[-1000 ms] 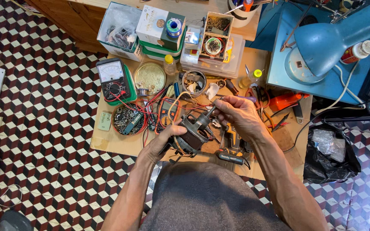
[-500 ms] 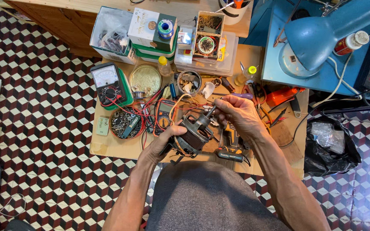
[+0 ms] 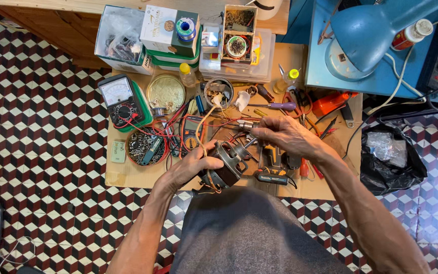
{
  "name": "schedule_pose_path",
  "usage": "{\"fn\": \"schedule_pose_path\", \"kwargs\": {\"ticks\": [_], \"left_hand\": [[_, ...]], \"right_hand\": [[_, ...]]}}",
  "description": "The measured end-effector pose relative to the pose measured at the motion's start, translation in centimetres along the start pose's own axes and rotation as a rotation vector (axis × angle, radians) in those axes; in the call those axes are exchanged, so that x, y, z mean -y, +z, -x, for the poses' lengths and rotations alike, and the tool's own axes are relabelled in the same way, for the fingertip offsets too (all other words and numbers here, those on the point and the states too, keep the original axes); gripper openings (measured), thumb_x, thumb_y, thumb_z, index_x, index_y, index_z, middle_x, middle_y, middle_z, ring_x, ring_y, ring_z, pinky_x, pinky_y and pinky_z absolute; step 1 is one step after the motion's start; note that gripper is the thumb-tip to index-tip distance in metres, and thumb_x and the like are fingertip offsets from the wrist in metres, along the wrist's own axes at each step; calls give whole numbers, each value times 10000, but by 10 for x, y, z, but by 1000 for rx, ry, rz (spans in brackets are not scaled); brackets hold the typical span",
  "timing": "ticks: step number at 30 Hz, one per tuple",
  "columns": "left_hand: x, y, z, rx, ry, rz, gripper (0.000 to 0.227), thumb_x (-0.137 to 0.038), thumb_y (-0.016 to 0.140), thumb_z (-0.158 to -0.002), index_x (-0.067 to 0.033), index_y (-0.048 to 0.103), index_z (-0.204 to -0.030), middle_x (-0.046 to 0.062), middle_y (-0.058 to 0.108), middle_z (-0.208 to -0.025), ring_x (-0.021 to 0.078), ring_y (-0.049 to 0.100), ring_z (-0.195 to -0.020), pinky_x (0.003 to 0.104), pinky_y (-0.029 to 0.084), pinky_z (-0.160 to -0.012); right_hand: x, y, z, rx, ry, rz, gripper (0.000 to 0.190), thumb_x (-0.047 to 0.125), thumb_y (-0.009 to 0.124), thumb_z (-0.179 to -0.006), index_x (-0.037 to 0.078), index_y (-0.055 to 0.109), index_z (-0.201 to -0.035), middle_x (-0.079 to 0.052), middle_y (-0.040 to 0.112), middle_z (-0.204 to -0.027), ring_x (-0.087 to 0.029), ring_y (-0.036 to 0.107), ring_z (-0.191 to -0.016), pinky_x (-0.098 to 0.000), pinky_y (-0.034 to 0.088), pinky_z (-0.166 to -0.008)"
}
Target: The person disassembles a small electric motor, uses a cordless drill to remove fasteners, and manipulates internal components and wires. They repeatedly handle the motor housing and rotor, then reassemble the unit and connect wires.
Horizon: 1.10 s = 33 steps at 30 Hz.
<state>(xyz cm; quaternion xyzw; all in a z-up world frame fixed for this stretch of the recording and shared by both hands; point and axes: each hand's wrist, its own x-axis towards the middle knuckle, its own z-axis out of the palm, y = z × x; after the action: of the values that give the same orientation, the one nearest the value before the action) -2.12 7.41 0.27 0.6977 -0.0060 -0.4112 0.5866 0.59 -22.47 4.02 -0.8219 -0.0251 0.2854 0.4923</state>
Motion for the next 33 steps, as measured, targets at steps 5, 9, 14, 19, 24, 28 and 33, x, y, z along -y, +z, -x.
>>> {"fn": "schedule_pose_path", "kwargs": {"ticks": [5,9,14,19,24,28,33], "left_hand": [[0,-9,1,60,-13,-96,1142,-571,687,-631,46,367,-1537,246,465,-1542,302,460,-1446,364,331,-1174],[2,-10,-3,69,0,-116,1138,-566,701,-683,81,327,-1541,239,400,-1582,287,402,-1483,351,295,-1194],[-5,-10,-4,72,-82,-57,1145,-546,709,-650,62,323,-1540,243,479,-1530,285,482,-1438,348,333,-1172],[-10,-12,-9,99,-82,-7,1134,-536,717,-660,57,332,-1546,239,492,-1517,277,486,-1420,339,341,-1158],[-12,-14,-17,111,-104,-21,1094,-516,703,-671,15,349,-1559,205,516,-1495,266,519,-1368,332,370,-1124],[-12,-14,-25,175,-59,50,1071,-501,703,-686,32,358,-1549,219,592,-1441,274,566,-1321,331,393,-1115],[-9,-18,-29,152,-42,8,1033,-483,711,-724,52,361,-1535,152,567,-1428,214,549,-1317,315,385,-1117]], "right_hand": [[-2,3,-3,67,225,136,612,574,534,-990,21,641,-751,-31,503,-605,-151,459,-559,-329,377,-519],[-6,-1,0,117,208,-67,627,598,415,-1003,76,631,-729,-12,523,-583,-137,441,-545,-306,376,-519],[-16,-5,-1,184,-84,-29,567,599,472,-989,86,618,-796,29,554,-683,-93,489,-631,-276,419,-557],[-28,-1,-7,94,159,-41,775,594,370,-1118,-7,513,-650,-51,491,-554,-170,460,-522,-320,426,-526],[-20,-5,-12,136,50,-98,548,563,447,-983,99,614,-746,8,566,-635,-102,484,-579,-293,424,-534],[-24,0,-11,91,166,-113,672,565,471,-1045,12,511,-665,-41,518,-587,-136,488,-560,-313,415,-553],[-27,-2,-13,99,109,-238,542,525,448,-1035,84,582,-749,4,524,-639,-111,469,-582,-279,413,-558]]}}
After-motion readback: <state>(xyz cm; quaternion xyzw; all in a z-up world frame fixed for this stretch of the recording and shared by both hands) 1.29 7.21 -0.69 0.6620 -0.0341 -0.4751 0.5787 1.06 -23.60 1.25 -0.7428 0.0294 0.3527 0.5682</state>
